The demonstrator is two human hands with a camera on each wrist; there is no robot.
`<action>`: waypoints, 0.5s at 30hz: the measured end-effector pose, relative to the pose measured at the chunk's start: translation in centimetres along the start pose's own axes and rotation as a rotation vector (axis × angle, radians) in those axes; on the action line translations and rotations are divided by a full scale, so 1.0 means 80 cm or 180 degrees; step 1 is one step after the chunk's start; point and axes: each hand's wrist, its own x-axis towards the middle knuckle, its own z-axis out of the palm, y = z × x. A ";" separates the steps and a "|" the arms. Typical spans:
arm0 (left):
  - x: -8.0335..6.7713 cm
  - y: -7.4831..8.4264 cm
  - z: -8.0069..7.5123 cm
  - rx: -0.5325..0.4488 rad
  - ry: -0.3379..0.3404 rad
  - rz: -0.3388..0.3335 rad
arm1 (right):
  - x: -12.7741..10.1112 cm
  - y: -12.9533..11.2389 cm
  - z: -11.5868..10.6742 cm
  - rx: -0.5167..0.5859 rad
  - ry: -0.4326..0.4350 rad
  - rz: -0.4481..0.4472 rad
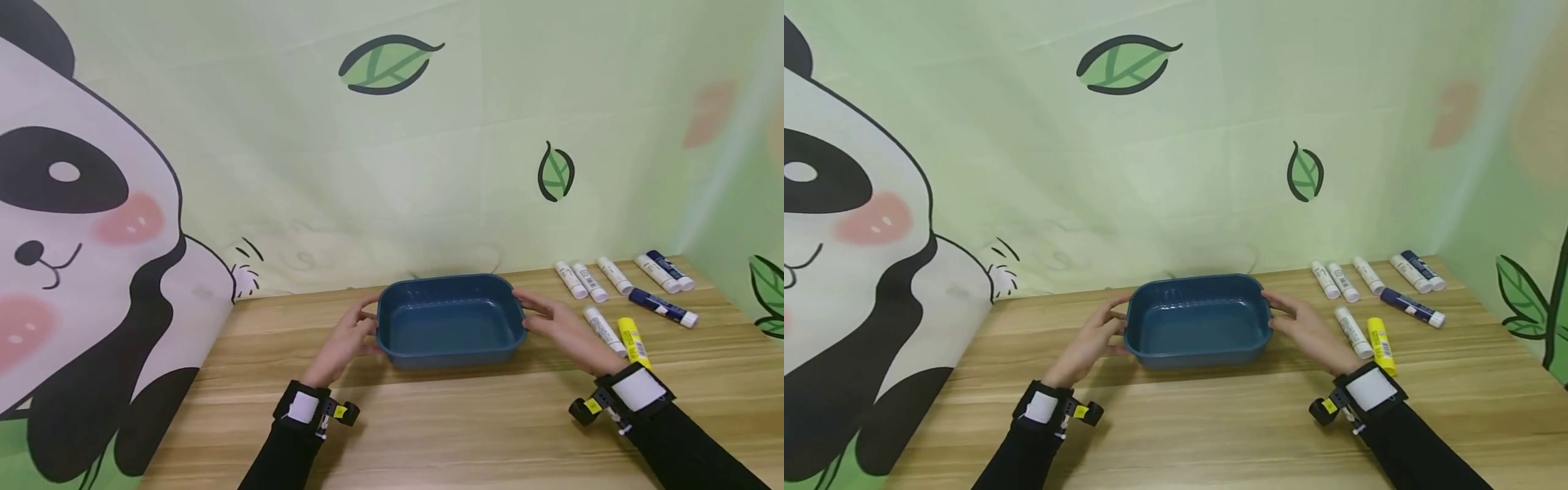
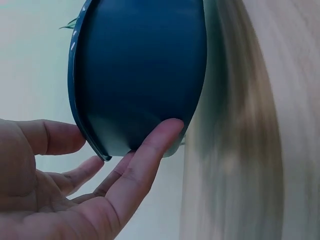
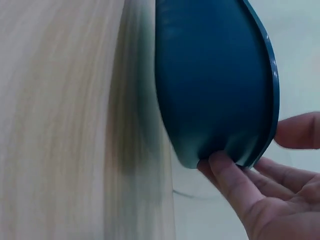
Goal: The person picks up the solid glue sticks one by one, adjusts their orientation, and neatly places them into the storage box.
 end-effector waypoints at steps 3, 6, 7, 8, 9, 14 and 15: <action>0.001 -0.003 0.003 -0.0026 -0.0031 0.0016 | 0.000 -0.003 -0.003 -0.0047 0.0052 0.0052; 0.003 -0.004 0.004 -0.0038 -0.0033 0.0016 | 0.000 -0.006 -0.004 -0.0041 0.0073 0.0074; 0.003 -0.004 0.004 -0.0041 -0.0043 0.0012 | 0.001 -0.006 -0.005 -0.0054 0.0080 0.0086; 0.002 -0.004 0.004 -0.0043 -0.0051 0.0010 | 0.001 -0.006 -0.005 -0.0066 0.0082 0.0108; 0.002 -0.005 0.004 -0.0033 -0.0076 0.0000 | 0.001 -0.006 -0.005 -0.0077 0.0088 0.0127; -0.002 -0.002 0.004 -0.0004 -0.0202 -0.0033 | 0.000 -0.005 -0.006 -0.0072 0.0069 0.0257; -0.002 -0.001 0.005 0.0005 -0.0226 -0.0053 | 0.000 -0.005 -0.006 -0.0066 0.0064 0.0265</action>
